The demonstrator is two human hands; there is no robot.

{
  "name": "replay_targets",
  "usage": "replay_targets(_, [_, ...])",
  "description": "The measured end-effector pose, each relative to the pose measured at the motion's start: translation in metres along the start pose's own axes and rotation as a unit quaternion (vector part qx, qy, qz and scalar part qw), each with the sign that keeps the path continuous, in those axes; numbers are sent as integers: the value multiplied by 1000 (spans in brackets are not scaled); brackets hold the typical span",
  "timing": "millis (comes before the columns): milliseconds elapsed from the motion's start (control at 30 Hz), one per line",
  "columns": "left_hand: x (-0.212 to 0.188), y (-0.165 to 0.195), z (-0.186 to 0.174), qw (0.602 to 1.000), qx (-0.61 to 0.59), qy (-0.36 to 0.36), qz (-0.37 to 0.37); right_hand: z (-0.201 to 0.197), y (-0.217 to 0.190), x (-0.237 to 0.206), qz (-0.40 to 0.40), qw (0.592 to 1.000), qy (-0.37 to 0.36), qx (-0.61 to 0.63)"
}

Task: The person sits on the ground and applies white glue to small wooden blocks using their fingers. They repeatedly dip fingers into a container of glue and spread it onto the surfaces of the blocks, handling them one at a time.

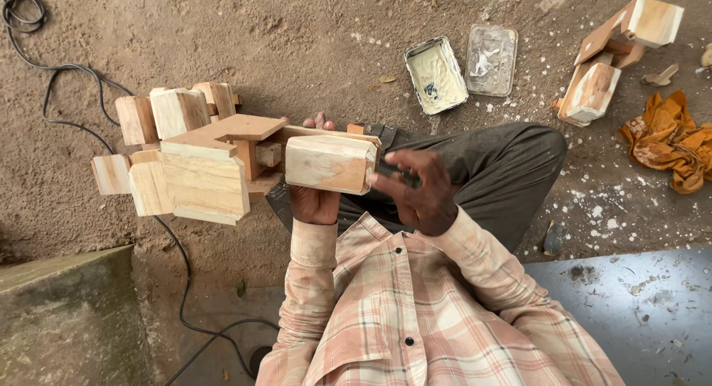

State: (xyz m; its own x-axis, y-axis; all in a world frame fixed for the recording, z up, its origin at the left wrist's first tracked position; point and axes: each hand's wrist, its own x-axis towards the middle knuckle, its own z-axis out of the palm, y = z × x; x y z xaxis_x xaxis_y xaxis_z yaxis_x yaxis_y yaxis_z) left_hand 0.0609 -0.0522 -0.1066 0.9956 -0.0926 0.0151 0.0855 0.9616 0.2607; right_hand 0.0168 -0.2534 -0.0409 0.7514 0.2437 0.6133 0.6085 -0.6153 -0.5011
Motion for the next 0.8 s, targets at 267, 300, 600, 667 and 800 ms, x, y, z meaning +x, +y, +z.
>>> replay_targets(267, [0, 0, -9, 999, -11, 17, -25, -1, 6, 2, 21, 1000, -18, 8])
replay_targets(300, [0, 1, -10, 999, -13, 7, -34, 0, 6, 2, 19, 1000, -18, 4])
replay_targets(600, [-1, -2, -15, 999, -19, 17, -46, -4, 12, 4, -2, 1000, -27, -1])
replay_targets(667, [-1, -2, -16, 999, -15, 19, -41, -4, 13, 4, -45, 999, -20, -21])
replay_targets(800, [-2, 0, -18, 998, -44, 9, -43, -2, 11, 1, -95, 995, -33, -10])
